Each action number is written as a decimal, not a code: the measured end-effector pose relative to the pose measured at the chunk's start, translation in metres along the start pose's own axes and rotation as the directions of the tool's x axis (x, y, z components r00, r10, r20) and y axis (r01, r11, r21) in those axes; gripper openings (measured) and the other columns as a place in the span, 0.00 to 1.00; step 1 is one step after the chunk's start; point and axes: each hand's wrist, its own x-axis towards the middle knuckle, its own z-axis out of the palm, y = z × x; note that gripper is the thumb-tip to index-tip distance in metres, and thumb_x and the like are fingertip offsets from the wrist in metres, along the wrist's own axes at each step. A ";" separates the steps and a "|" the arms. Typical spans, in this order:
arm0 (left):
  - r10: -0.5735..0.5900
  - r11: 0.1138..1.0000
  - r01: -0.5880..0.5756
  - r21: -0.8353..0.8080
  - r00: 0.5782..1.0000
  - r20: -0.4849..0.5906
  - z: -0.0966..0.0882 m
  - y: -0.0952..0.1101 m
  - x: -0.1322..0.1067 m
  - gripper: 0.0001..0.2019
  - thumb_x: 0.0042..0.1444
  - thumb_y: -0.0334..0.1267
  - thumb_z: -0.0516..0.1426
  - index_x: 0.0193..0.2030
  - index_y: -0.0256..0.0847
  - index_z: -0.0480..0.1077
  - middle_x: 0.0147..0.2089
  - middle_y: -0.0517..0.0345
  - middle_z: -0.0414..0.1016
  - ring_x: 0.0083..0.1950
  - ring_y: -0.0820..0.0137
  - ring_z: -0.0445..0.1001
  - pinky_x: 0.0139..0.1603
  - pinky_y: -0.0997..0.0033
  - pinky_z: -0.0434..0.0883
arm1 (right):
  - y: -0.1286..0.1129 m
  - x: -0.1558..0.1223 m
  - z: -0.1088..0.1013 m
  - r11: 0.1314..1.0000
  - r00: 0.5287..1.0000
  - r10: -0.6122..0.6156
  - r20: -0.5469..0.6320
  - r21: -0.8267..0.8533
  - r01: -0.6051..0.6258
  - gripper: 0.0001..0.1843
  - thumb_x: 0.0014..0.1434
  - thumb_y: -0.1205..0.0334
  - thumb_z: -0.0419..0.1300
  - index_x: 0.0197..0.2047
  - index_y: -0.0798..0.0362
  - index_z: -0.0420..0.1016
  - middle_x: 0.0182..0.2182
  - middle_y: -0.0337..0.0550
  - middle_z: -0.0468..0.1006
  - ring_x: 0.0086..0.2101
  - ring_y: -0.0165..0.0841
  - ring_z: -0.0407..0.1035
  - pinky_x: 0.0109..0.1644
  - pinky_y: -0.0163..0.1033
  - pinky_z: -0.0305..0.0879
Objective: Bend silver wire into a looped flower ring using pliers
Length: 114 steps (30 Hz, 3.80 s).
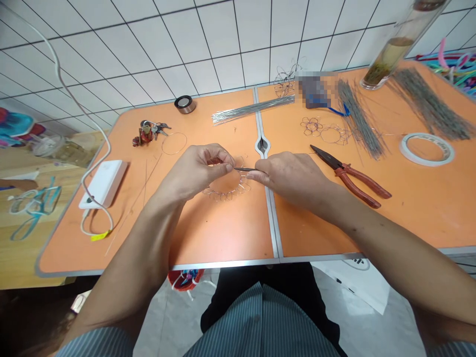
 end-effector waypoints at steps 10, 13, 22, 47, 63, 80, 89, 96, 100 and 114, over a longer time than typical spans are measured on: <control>0.130 0.980 -0.124 0.156 0.991 -0.027 0.005 0.001 -0.002 0.05 0.60 0.33 0.62 0.33 0.42 0.79 0.41 0.53 0.84 0.43 0.63 0.79 0.45 0.61 0.73 | 0.003 0.003 -0.006 0.935 0.995 0.003 0.104 0.353 -0.040 0.32 0.79 0.38 0.49 0.26 0.49 0.61 0.22 0.37 0.62 0.25 0.32 0.55 0.34 0.44 0.46; 0.153 0.975 -0.147 0.168 0.988 -0.021 0.006 0.000 -0.001 0.05 0.61 0.33 0.62 0.33 0.42 0.79 0.41 0.53 0.83 0.43 0.63 0.79 0.46 0.60 0.73 | 0.003 0.005 -0.008 0.891 0.985 0.020 0.170 0.445 -0.094 0.32 0.77 0.38 0.52 0.27 0.49 0.70 0.22 0.36 0.63 0.25 0.32 0.58 0.33 0.43 0.48; 0.152 0.978 -0.147 0.144 0.988 -0.022 0.009 -0.001 -0.001 0.05 0.60 0.32 0.62 0.34 0.42 0.80 0.42 0.52 0.83 0.44 0.63 0.78 0.46 0.60 0.72 | 0.000 0.004 -0.018 0.793 0.957 0.047 0.285 0.572 -0.209 0.31 0.75 0.35 0.54 0.31 0.49 0.80 0.21 0.40 0.76 0.23 0.33 0.67 0.33 0.42 0.58; 0.071 0.988 -0.082 -0.130 0.994 -0.086 -0.002 -0.003 0.003 0.14 0.62 0.51 0.70 0.36 0.42 0.81 0.41 0.52 0.83 0.43 0.64 0.77 0.48 0.64 0.73 | -0.001 -0.006 -0.001 0.987 0.945 -0.003 -0.328 -0.153 -0.050 0.32 0.82 0.40 0.48 0.45 0.52 0.87 0.39 0.54 0.83 0.35 0.42 0.69 0.39 0.46 0.48; 0.030 0.987 -0.041 -0.154 0.997 -0.071 0.001 0.003 0.002 0.20 0.58 0.56 0.71 0.31 0.41 0.78 0.36 0.54 0.79 0.38 0.66 0.73 0.42 0.65 0.71 | 0.007 -0.007 0.005 0.880 0.865 -0.278 -0.419 -0.472 0.054 0.31 0.83 0.42 0.45 0.47 0.50 0.83 0.41 0.53 0.80 0.39 0.44 0.65 0.45 0.52 0.50; 0.040 0.997 -0.046 -0.056 0.994 -0.104 0.006 0.003 -0.002 0.10 0.64 0.43 0.66 0.34 0.41 0.78 0.37 0.54 0.81 0.39 0.66 0.74 0.41 0.65 0.70 | -0.003 -0.006 -0.001 0.935 0.925 -0.172 -0.338 -0.351 0.045 0.37 0.82 0.37 0.42 0.40 0.51 0.83 0.33 0.51 0.77 0.34 0.41 0.63 0.40 0.48 0.43; 0.134 0.981 -0.119 0.152 0.987 -0.087 0.009 0.005 -0.002 0.09 0.66 0.36 0.62 0.33 0.41 0.76 0.38 0.54 0.82 0.40 0.65 0.76 0.44 0.64 0.69 | -0.003 -0.004 0.009 0.942 0.916 -0.174 -0.361 -0.332 0.048 0.31 0.80 0.40 0.54 0.35 0.53 0.82 0.28 0.47 0.74 0.29 0.37 0.61 0.36 0.45 0.41; 0.157 0.982 -0.147 0.116 0.984 -0.080 0.008 -0.001 0.001 0.09 0.64 0.36 0.63 0.31 0.41 0.75 0.35 0.56 0.79 0.38 0.67 0.74 0.41 0.65 0.68 | 0.001 -0.001 0.017 0.969 0.906 -0.152 -0.395 -0.242 0.057 0.30 0.79 0.38 0.56 0.37 0.53 0.85 0.30 0.49 0.79 0.30 0.38 0.67 0.35 0.45 0.45; 0.046 0.988 -0.058 -0.145 0.995 -0.089 0.004 -0.009 0.005 0.10 0.63 0.43 0.67 0.33 0.41 0.79 0.33 0.56 0.79 0.35 0.68 0.74 0.39 0.66 0.69 | 0.007 0.002 0.018 0.998 0.881 -0.065 -0.468 -0.046 0.050 0.19 0.76 0.45 0.62 0.47 0.50 0.87 0.36 0.50 0.83 0.36 0.42 0.73 0.37 0.45 0.53; -0.144 0.856 0.058 -0.514 0.981 -0.128 0.020 -0.005 0.007 0.10 0.55 0.43 0.70 0.29 0.42 0.78 0.37 0.56 0.82 0.39 0.70 0.78 0.44 0.70 0.78 | -0.008 0.013 0.017 0.437 0.948 0.283 -0.144 0.899 0.006 0.12 0.62 0.49 0.73 0.42 0.47 0.87 0.36 0.42 0.83 0.38 0.38 0.75 0.42 0.44 0.69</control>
